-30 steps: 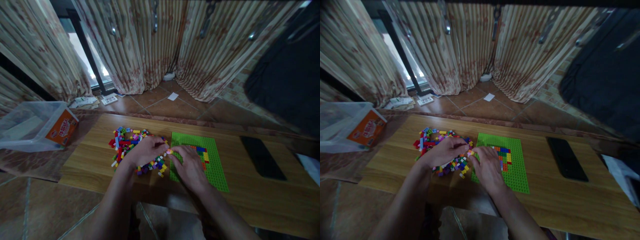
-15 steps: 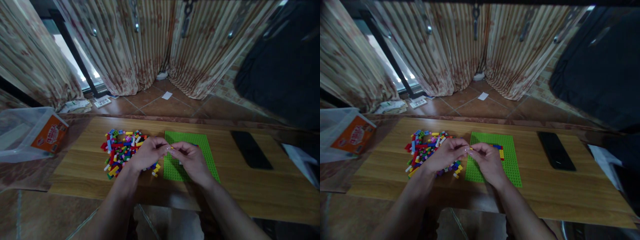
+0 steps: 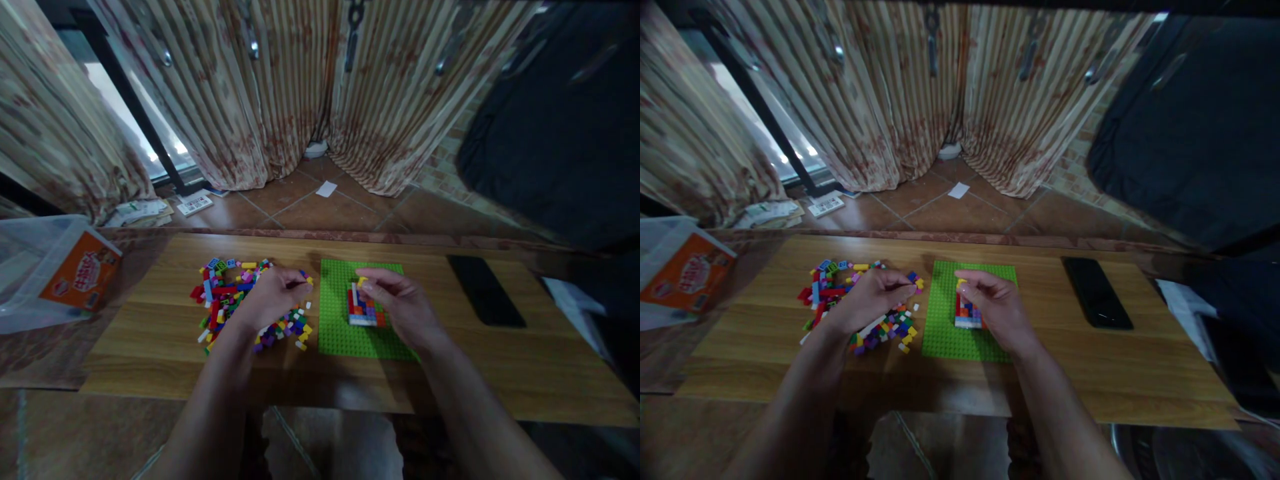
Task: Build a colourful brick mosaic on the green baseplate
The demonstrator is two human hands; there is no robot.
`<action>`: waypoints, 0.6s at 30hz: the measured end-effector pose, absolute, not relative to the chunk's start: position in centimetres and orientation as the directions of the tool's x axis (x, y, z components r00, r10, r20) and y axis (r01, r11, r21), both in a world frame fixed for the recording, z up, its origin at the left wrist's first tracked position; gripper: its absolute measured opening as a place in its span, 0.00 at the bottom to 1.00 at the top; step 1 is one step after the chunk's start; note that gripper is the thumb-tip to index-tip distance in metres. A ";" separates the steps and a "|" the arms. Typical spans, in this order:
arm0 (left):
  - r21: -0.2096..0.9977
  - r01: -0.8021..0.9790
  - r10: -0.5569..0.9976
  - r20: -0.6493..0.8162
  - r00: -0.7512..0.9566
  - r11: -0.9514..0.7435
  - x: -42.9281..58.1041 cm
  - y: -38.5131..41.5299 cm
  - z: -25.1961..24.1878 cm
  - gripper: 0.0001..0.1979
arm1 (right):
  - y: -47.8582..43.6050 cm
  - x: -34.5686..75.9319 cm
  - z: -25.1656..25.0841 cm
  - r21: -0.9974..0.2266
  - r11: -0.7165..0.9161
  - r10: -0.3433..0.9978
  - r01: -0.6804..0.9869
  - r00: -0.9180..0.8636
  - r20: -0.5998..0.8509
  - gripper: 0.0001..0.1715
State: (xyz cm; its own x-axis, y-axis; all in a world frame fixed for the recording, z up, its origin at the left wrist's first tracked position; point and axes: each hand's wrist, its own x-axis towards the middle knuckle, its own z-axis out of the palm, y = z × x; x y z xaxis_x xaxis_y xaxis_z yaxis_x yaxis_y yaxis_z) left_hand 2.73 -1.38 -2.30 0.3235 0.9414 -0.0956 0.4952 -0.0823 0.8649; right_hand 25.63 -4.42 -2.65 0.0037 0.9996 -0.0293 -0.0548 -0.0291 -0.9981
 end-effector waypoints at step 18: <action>0.561 0.822 0.971 -0.128 0.201 -0.096 2.9 -1.0 -2.8 0.11 | -5.7 28.9 -3.8 -0.644 0.181 0.982 0.743 -0.108 0.152 0.06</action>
